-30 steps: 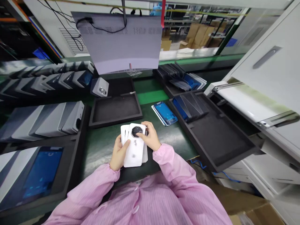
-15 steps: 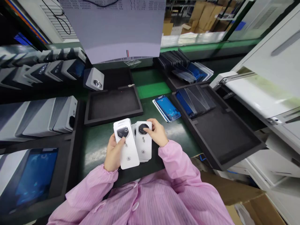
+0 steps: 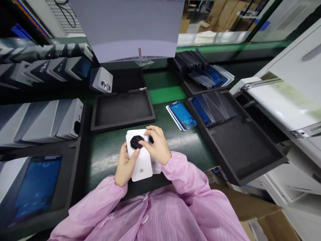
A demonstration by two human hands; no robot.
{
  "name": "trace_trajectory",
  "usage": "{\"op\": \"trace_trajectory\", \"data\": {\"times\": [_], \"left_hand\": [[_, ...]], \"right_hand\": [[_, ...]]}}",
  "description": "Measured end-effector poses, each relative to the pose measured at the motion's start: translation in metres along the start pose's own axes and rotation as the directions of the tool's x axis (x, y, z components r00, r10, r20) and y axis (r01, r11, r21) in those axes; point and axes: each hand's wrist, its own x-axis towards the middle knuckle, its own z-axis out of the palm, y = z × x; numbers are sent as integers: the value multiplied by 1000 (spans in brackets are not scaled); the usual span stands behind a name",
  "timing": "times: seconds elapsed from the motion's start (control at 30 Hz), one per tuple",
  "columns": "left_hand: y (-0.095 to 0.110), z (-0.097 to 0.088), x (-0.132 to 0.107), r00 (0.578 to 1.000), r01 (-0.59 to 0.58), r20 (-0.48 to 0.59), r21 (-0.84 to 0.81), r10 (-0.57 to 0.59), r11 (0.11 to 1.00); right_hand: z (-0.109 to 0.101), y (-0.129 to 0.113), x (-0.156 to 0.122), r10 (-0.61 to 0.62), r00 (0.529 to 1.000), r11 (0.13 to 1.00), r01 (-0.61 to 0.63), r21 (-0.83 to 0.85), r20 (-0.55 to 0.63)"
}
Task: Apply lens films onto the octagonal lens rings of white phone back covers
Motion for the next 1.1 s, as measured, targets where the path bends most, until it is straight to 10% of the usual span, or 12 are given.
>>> {"op": "trace_trajectory", "data": {"times": [0.27,0.43,0.63,1.1], "left_hand": [[-1,-1,-2,996,25,86,24,-27,999],[5,-1,0,995,87,54,-41,-85,995],[7,0,1,1000,30,-7,13,-30,999],[9,-5,2,997,-71,-22,75,73,995]], "right_hand": [[-2,12,-4,162,983,969,-176,174,90],[1,5,-10,-111,991,994,111,-11,-78],[5,8,-17,-544,839,839,544,-25,17],[10,12,-23,-670,742,737,662,134,22]]}}
